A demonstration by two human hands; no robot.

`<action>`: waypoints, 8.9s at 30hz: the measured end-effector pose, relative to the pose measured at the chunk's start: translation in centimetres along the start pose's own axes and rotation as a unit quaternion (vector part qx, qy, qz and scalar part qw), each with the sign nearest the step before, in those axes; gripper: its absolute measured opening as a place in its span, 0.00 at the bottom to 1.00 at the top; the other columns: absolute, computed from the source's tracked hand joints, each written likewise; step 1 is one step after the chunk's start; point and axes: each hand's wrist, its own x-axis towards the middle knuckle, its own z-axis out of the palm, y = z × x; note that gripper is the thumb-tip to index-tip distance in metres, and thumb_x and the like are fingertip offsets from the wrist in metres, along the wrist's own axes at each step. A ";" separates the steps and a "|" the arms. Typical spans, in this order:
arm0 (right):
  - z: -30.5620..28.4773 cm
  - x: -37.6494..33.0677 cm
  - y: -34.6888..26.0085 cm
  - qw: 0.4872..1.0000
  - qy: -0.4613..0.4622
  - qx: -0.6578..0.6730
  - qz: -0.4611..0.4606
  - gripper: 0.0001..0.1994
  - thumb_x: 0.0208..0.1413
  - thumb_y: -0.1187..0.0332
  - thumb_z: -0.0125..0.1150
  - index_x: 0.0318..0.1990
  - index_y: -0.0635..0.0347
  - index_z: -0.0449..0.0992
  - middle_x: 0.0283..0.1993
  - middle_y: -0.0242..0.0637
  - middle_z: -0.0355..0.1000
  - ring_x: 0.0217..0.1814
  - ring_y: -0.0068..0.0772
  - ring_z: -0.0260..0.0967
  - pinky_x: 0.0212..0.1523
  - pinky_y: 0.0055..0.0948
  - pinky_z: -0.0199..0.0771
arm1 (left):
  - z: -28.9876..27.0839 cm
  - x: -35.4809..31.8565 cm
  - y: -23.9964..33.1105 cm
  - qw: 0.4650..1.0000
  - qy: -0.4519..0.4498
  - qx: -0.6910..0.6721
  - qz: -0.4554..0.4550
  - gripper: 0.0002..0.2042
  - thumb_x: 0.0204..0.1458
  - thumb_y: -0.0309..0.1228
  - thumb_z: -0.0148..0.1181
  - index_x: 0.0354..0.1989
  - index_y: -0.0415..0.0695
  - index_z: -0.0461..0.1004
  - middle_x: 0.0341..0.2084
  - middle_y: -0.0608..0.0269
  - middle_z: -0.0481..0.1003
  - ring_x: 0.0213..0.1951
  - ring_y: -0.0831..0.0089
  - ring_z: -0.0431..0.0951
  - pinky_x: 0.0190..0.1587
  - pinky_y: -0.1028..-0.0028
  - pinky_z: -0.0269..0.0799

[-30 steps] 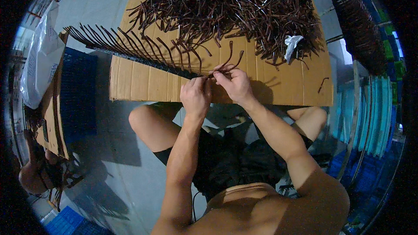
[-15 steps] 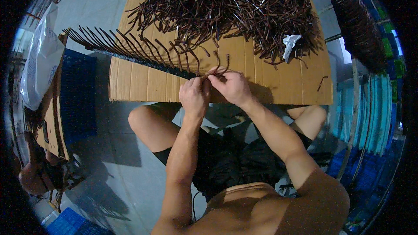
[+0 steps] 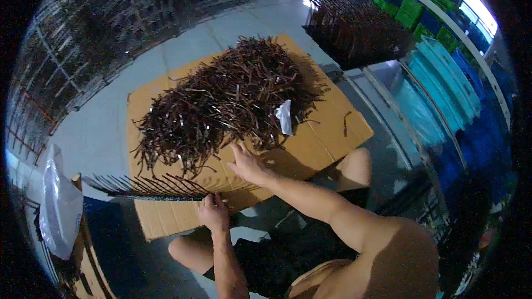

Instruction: The person sits on the floor and repeatedly picks up thin wire pieces from a pile on a cardboard sheet. They insert each wire into slots on a black plastic strip, working one at a time. A second person is visible in the background performing a similar task.

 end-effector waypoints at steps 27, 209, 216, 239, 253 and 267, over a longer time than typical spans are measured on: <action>-42.1 -15.8 20.5 0.761 0.279 0.546 0.211 0.08 0.61 0.65 0.47 0.40 0.55 0.72 0.32 0.40 0.74 0.33 0.36 0.75 0.28 0.31 0.73 | 8.1 6.2 20.4 0.713 -0.394 -0.577 -0.058 0.17 0.53 0.17 0.53 0.52 0.38 0.69 0.51 0.55 0.69 0.51 0.65 0.71 0.53 0.67 0.69; -2.7 10.3 1.8 0.913 -0.035 -0.406 -0.001 0.14 0.54 0.73 0.51 0.47 0.69 0.67 0.51 0.55 0.64 0.47 0.51 0.70 0.43 0.42 0.76 | -0.5 2.5 -4.1 0.970 0.023 -0.086 -0.228 0.10 0.51 0.31 0.59 0.40 0.39 0.75 0.33 0.51 0.77 0.35 0.58 0.77 0.38 0.66 0.72; -1.9 12.1 0.7 0.938 -0.086 -0.328 0.074 0.13 0.54 0.72 0.50 0.43 0.72 0.69 0.38 0.55 0.73 0.42 0.53 0.74 0.42 0.43 0.75 | -0.1 3.2 -5.0 0.948 0.016 -0.178 -0.265 0.09 0.51 0.32 0.61 0.33 0.37 0.75 0.26 0.51 0.76 0.29 0.56 0.76 0.34 0.67 0.71; 8.5 4.8 -7.1 0.955 -0.135 0.265 -0.002 0.08 0.51 0.69 0.64 0.36 0.64 0.76 0.31 0.33 0.76 0.31 0.20 0.70 0.35 0.24 0.71 | 0.2 3.0 -5.4 0.979 0.043 -0.032 -0.198 0.06 0.51 0.31 0.59 0.32 0.41 0.76 0.27 0.55 0.76 0.31 0.57 0.75 0.34 0.65 0.71; 9.6 4.0 -7.3 0.948 -0.149 0.280 0.006 0.05 0.52 0.74 0.62 0.34 0.66 0.75 0.32 0.34 0.76 0.36 0.21 0.72 0.40 0.22 0.72 | 0.5 2.5 -5.7 0.980 0.036 -0.039 -0.191 0.05 0.49 0.29 0.58 0.31 0.41 0.74 0.28 0.53 0.75 0.32 0.55 0.75 0.35 0.63 0.70; 8.4 3.8 -8.8 0.979 -0.121 0.144 -0.079 0.09 0.50 0.67 0.64 0.34 0.64 0.77 0.32 0.38 0.77 0.33 0.27 0.74 0.36 0.27 0.72 | 0.1 2.9 -5.6 0.987 0.061 -0.001 -0.149 0.03 0.51 0.29 0.57 0.30 0.44 0.73 0.25 0.58 0.74 0.29 0.59 0.74 0.32 0.64 0.70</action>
